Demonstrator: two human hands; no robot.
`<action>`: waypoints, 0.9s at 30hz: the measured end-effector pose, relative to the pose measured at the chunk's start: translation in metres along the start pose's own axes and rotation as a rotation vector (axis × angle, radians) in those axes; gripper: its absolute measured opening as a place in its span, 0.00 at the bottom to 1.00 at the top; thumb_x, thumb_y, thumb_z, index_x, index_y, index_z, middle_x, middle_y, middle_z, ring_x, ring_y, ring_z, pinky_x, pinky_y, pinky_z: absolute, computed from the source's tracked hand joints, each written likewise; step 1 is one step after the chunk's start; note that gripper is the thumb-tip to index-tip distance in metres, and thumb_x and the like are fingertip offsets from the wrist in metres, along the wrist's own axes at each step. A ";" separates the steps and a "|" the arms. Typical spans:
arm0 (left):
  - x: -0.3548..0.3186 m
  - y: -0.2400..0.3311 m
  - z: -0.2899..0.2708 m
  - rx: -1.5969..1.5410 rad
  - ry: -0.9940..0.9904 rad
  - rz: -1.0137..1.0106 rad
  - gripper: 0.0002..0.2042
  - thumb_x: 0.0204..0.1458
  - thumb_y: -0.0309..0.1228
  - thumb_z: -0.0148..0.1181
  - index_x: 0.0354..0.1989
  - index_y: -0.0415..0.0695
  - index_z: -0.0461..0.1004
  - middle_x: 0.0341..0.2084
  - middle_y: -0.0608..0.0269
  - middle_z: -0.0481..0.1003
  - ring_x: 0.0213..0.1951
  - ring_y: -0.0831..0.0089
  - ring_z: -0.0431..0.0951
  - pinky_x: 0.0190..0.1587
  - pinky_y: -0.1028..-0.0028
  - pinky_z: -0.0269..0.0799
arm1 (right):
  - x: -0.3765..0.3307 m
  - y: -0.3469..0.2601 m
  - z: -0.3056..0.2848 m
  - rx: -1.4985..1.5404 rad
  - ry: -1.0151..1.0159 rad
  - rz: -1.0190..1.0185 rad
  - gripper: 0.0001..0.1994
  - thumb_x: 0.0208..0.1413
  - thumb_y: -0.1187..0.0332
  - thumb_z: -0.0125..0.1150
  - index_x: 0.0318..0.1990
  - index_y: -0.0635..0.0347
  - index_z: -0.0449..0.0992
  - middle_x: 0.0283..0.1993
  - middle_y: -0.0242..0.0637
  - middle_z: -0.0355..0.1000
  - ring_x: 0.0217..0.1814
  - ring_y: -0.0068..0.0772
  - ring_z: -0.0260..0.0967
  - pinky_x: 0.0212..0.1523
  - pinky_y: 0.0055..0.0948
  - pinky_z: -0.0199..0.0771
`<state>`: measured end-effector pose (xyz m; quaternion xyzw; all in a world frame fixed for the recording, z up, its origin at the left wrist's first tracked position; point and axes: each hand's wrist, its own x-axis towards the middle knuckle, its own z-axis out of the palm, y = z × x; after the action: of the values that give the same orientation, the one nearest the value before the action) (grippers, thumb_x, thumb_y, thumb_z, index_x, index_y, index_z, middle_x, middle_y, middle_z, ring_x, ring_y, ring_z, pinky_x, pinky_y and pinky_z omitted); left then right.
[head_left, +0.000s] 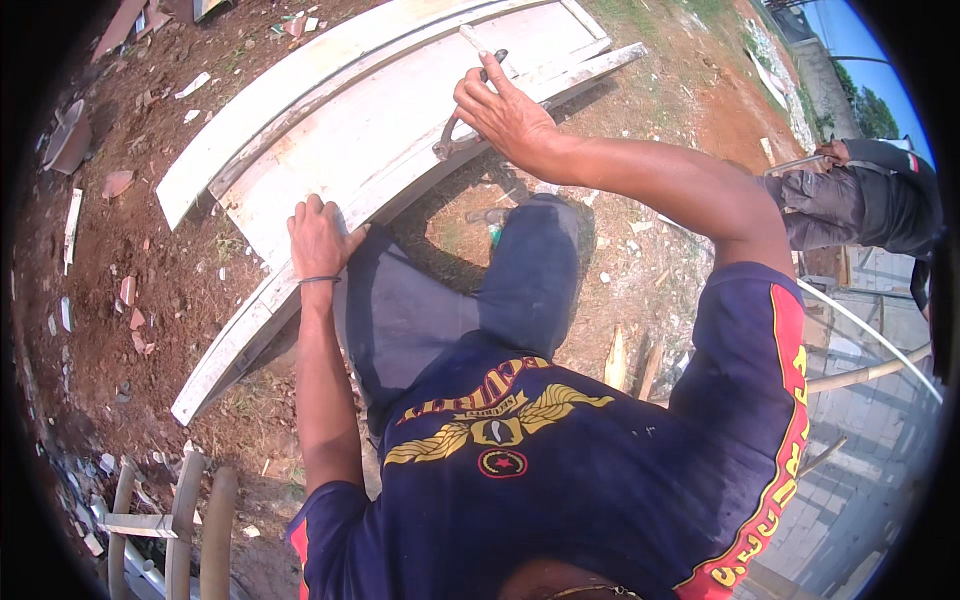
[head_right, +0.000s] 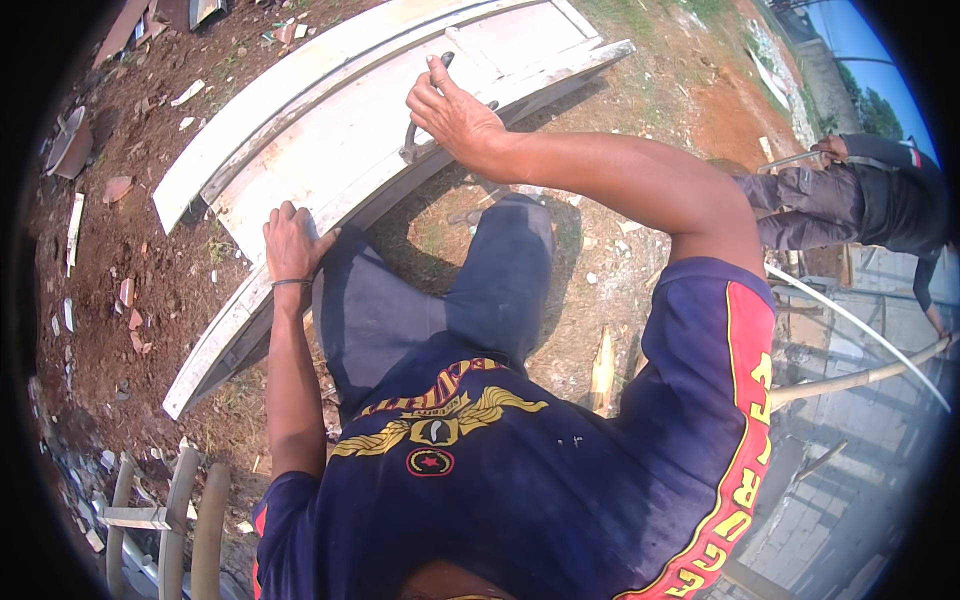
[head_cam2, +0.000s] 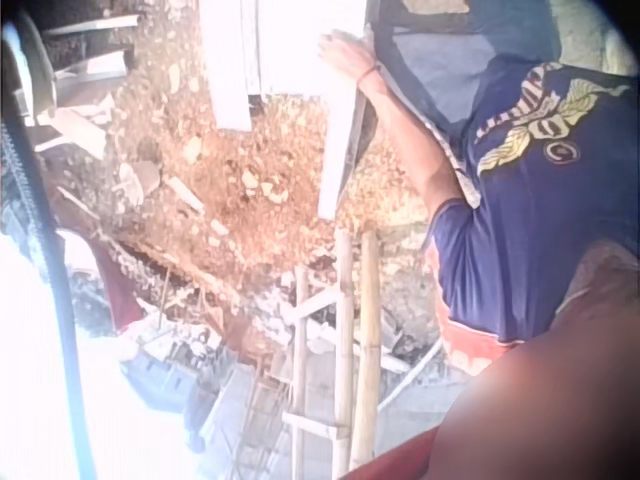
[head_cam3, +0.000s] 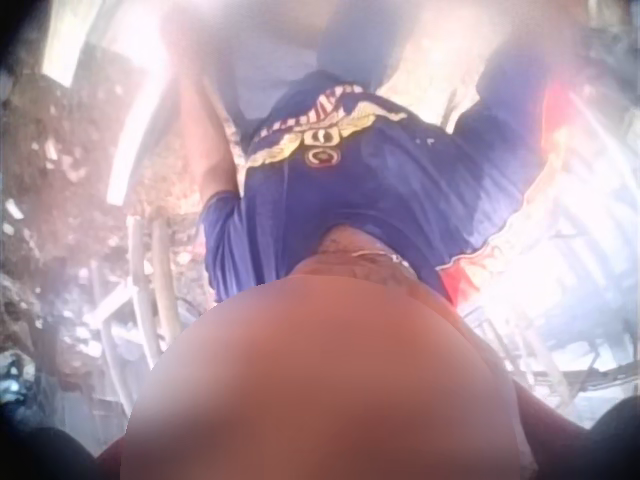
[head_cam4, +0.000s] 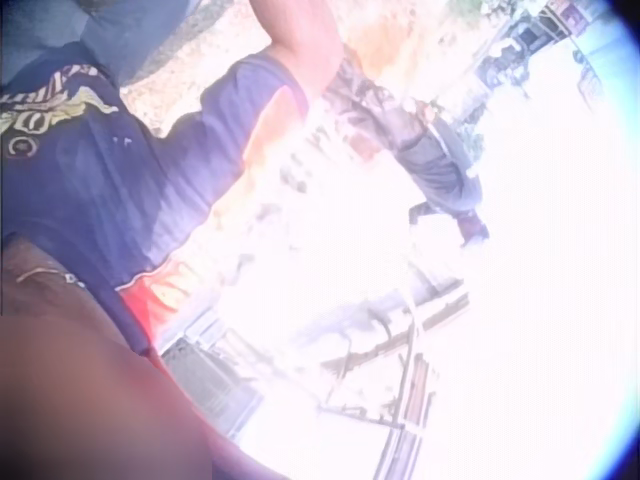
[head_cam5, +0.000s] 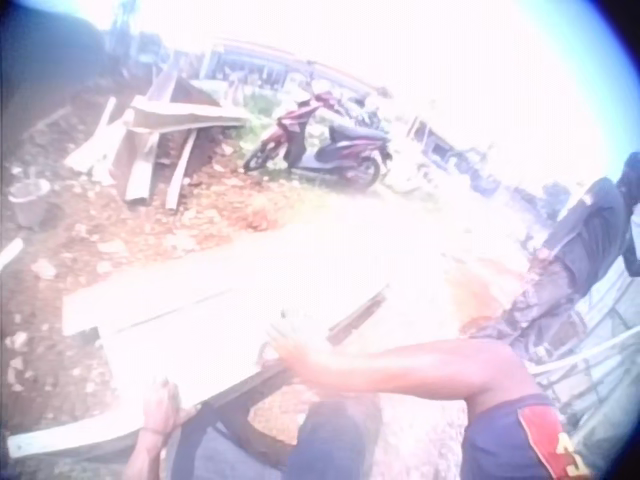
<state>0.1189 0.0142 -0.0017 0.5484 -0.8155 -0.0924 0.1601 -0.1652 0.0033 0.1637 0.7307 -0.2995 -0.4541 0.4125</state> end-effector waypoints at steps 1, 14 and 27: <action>0.000 0.000 0.001 -0.004 0.014 0.000 0.21 0.36 0.43 0.73 0.31 0.39 0.77 0.35 0.56 0.68 0.41 0.60 0.67 0.46 0.63 0.64 | 0.002 -0.001 -0.004 0.033 0.021 0.031 0.29 0.59 0.55 0.53 0.65 0.59 0.61 0.58 0.46 0.57 0.68 0.48 0.51 0.69 0.70 0.38; 0.000 0.001 -0.002 0.014 -0.008 -0.017 0.22 0.36 0.45 0.73 0.30 0.38 0.77 0.35 0.57 0.67 0.40 0.61 0.66 0.47 0.63 0.63 | -0.005 0.015 -0.032 0.014 0.076 -0.058 0.21 0.62 0.56 0.50 0.51 0.66 0.72 0.40 0.42 0.69 0.45 0.38 0.67 0.53 0.46 0.65; -0.005 -0.002 0.001 -0.082 -0.029 -0.003 0.22 0.33 0.43 0.75 0.30 0.39 0.77 0.32 0.59 0.67 0.41 0.61 0.67 0.47 0.63 0.63 | 0.007 0.000 0.115 0.597 0.194 0.088 0.12 0.53 0.71 0.57 0.46 0.54 0.68 0.36 0.36 0.71 0.38 0.35 0.71 0.41 0.36 0.67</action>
<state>0.1224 0.0178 -0.0043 0.5414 -0.8123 -0.1340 0.1706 -0.2668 -0.0405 0.1319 0.8457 -0.4101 -0.2562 0.2258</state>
